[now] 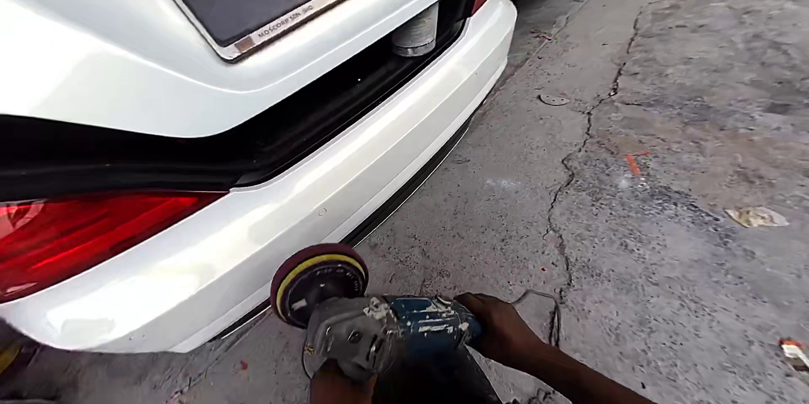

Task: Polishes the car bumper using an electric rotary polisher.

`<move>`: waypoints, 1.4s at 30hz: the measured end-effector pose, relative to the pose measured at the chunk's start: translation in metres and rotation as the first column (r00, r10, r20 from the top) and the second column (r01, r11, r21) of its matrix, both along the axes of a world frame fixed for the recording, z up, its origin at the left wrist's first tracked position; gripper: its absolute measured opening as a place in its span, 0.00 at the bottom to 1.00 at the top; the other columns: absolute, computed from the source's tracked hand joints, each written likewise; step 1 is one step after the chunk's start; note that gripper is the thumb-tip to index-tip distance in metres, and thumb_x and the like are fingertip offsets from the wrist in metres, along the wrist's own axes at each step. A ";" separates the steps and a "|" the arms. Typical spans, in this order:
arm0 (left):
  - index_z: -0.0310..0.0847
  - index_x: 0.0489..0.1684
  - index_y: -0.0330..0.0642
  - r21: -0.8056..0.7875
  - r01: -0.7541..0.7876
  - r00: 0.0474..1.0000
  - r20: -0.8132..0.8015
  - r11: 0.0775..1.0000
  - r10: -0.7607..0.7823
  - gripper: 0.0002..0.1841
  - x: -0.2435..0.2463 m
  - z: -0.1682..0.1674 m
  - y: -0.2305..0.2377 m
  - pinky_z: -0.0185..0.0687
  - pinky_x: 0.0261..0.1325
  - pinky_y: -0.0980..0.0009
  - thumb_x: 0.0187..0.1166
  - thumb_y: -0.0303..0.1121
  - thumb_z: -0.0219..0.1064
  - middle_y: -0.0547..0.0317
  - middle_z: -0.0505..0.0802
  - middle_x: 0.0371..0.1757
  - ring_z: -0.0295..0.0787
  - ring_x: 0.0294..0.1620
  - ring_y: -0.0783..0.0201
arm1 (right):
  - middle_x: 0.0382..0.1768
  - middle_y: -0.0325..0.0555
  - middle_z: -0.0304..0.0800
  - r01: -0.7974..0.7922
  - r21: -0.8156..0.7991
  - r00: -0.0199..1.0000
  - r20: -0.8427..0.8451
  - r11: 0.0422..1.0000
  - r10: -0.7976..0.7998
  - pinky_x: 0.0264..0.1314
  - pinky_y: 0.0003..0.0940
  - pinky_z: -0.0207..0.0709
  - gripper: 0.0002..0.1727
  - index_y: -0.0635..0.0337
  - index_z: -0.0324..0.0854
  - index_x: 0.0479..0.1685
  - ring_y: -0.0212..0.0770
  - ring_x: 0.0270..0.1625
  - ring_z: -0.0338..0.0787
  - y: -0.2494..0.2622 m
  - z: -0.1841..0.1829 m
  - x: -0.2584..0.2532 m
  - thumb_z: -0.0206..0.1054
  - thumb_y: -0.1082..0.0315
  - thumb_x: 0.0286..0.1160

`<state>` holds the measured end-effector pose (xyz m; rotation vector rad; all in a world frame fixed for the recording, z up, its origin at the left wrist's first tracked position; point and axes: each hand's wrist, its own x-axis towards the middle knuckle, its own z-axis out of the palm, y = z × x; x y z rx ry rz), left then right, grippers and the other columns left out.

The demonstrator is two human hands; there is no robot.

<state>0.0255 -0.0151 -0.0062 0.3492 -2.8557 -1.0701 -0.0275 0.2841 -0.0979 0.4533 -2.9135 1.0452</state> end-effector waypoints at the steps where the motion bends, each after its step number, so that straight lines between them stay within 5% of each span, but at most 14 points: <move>1: 0.89 0.43 0.31 -0.098 0.087 0.996 0.021 0.991 -0.086 0.23 -0.020 0.012 0.011 0.88 0.51 0.40 0.61 0.45 0.82 0.43 0.95 0.36 0.95 0.43 0.46 | 0.53 0.54 0.94 0.035 -0.092 0.998 0.050 0.995 -0.031 0.64 0.61 0.83 0.32 0.60 0.84 0.63 0.55 0.58 0.93 0.003 -0.015 -0.016 0.82 0.55 0.55; 4: 0.85 0.58 0.39 -0.174 0.379 0.905 0.278 0.909 -0.324 0.22 -0.081 0.060 0.035 0.83 0.59 0.43 0.79 0.49 0.68 0.47 0.93 0.45 0.92 0.51 0.47 | 0.56 0.52 0.93 0.092 -0.403 0.987 0.161 0.910 -0.028 0.71 0.43 0.84 0.39 0.67 0.81 0.67 0.41 0.60 0.93 -0.002 -0.051 -0.072 0.86 0.56 0.53; 6: 0.79 0.65 0.42 -0.185 0.512 0.838 0.322 0.839 -0.440 0.21 -0.114 0.065 0.043 0.84 0.57 0.42 0.81 0.44 0.68 0.46 0.92 0.47 0.91 0.51 0.46 | 0.55 0.50 0.93 0.184 -0.545 0.961 0.276 0.818 -0.032 0.67 0.36 0.86 0.40 0.68 0.79 0.68 0.36 0.58 0.93 -0.006 -0.068 -0.101 0.88 0.63 0.49; 9: 0.77 0.71 0.45 -0.289 0.503 0.862 0.232 0.815 -0.450 0.23 -0.142 0.047 0.044 0.87 0.50 0.41 0.81 0.44 0.69 0.47 0.93 0.47 0.93 0.49 0.45 | 0.53 0.52 0.93 0.262 -0.594 0.937 0.345 0.760 -0.054 0.62 0.37 0.87 0.38 0.70 0.79 0.65 0.37 0.54 0.93 -0.016 -0.086 -0.132 0.89 0.68 0.47; 12: 0.80 0.63 0.46 -0.344 0.377 0.922 0.231 0.860 -0.312 0.19 -0.135 0.029 0.020 0.86 0.47 0.42 0.81 0.45 0.67 0.48 0.94 0.44 0.93 0.48 0.45 | 0.56 0.54 0.92 0.169 -0.571 0.953 0.301 0.803 0.013 0.67 0.36 0.85 0.40 0.71 0.78 0.67 0.37 0.58 0.92 -0.046 -0.102 -0.143 0.89 0.67 0.47; 18: 0.87 0.49 0.43 -0.251 0.073 0.986 0.161 0.965 -0.033 0.16 -0.074 -0.011 -0.092 0.85 0.52 0.44 0.75 0.45 0.70 0.49 0.94 0.41 0.93 0.47 0.49 | 0.59 0.65 0.90 -0.155 -0.130 0.977 0.126 0.979 0.172 0.72 0.63 0.78 0.41 0.70 0.79 0.70 0.61 0.65 0.90 -0.118 -0.061 -0.139 0.86 0.59 0.52; 21: 0.89 0.42 0.38 -0.097 -0.239 0.971 -0.004 0.966 0.240 0.16 -0.034 -0.047 -0.161 0.86 0.55 0.42 0.63 0.40 0.78 0.47 0.95 0.39 0.94 0.47 0.48 | 0.58 0.67 0.90 -0.370 0.191 0.929 0.107 0.909 0.355 0.64 0.67 0.79 0.38 0.70 0.80 0.67 0.68 0.63 0.89 -0.174 0.000 -0.121 0.82 0.59 0.52; 24: 0.86 0.47 0.30 0.207 -0.433 0.830 -0.288 0.877 0.478 0.19 -0.006 -0.085 -0.220 0.89 0.57 0.57 0.61 0.33 0.80 0.49 0.95 0.41 0.94 0.44 0.61 | 0.60 0.62 0.88 -0.540 0.403 0.841 0.241 0.738 0.484 0.65 0.62 0.79 0.31 0.67 0.79 0.65 0.62 0.64 0.88 -0.249 0.072 -0.097 0.75 0.57 0.64; 27: 0.79 0.53 0.28 0.462 -0.508 0.691 -0.285 0.727 0.664 0.19 0.004 -0.096 -0.266 0.87 0.38 0.67 0.63 0.21 0.73 0.54 0.91 0.35 0.87 0.30 0.68 | 0.57 0.58 0.89 -0.593 0.407 0.802 0.218 0.695 0.557 0.59 0.60 0.81 0.26 0.64 0.79 0.64 0.60 0.59 0.90 -0.308 0.108 -0.075 0.74 0.59 0.69; 30: 0.79 0.41 0.33 0.565 -0.549 0.638 -0.193 0.616 0.745 0.14 0.007 -0.105 -0.283 0.75 0.19 0.69 0.58 0.15 0.70 0.57 0.87 0.19 0.79 0.14 0.66 | 0.45 0.53 0.91 -0.599 0.409 0.785 0.131 0.688 0.605 0.49 0.59 0.84 0.21 0.60 0.82 0.56 0.57 0.50 0.93 -0.327 0.122 -0.070 0.75 0.61 0.66; 35: 0.80 0.45 0.33 0.558 -0.466 0.765 -0.136 0.687 0.630 0.15 0.007 -0.128 -0.223 0.80 0.21 0.70 0.61 0.21 0.75 0.59 0.89 0.21 0.82 0.16 0.67 | 0.44 0.50 0.92 -0.570 0.433 0.816 0.201 0.698 0.542 0.49 0.59 0.84 0.21 0.56 0.82 0.54 0.55 0.49 0.92 -0.266 0.086 -0.094 0.78 0.59 0.62; 38: 0.86 0.43 0.33 0.385 -0.425 0.864 -0.096 0.819 0.494 0.17 0.000 -0.132 -0.156 0.91 0.38 0.63 0.59 0.30 0.81 0.57 0.94 0.30 0.91 0.28 0.66 | 0.52 0.52 0.91 -0.545 0.394 0.837 0.307 0.740 0.452 0.57 0.61 0.82 0.25 0.57 0.81 0.60 0.57 0.57 0.91 -0.191 0.047 -0.111 0.78 0.57 0.64; 40: 0.89 0.44 0.37 0.219 -0.344 0.939 0.063 0.913 0.339 0.17 -0.013 -0.124 -0.106 0.90 0.54 0.53 0.65 0.41 0.79 0.54 0.96 0.38 0.95 0.42 0.60 | 0.53 0.56 0.91 -0.494 0.332 0.849 0.384 0.804 0.363 0.61 0.65 0.80 0.29 0.57 0.81 0.64 0.60 0.59 0.90 -0.129 0.014 -0.122 0.79 0.53 0.63; 42: 0.91 0.46 0.40 0.080 -0.201 0.955 0.239 0.976 0.177 0.19 -0.032 -0.104 -0.060 0.87 0.59 0.46 0.71 0.48 0.72 0.51 0.96 0.43 0.95 0.49 0.54 | 0.53 0.58 0.92 -0.410 0.238 0.866 0.404 0.880 0.294 0.63 0.68 0.79 0.33 0.58 0.82 0.65 0.61 0.59 0.91 -0.068 -0.025 -0.127 0.81 0.52 0.58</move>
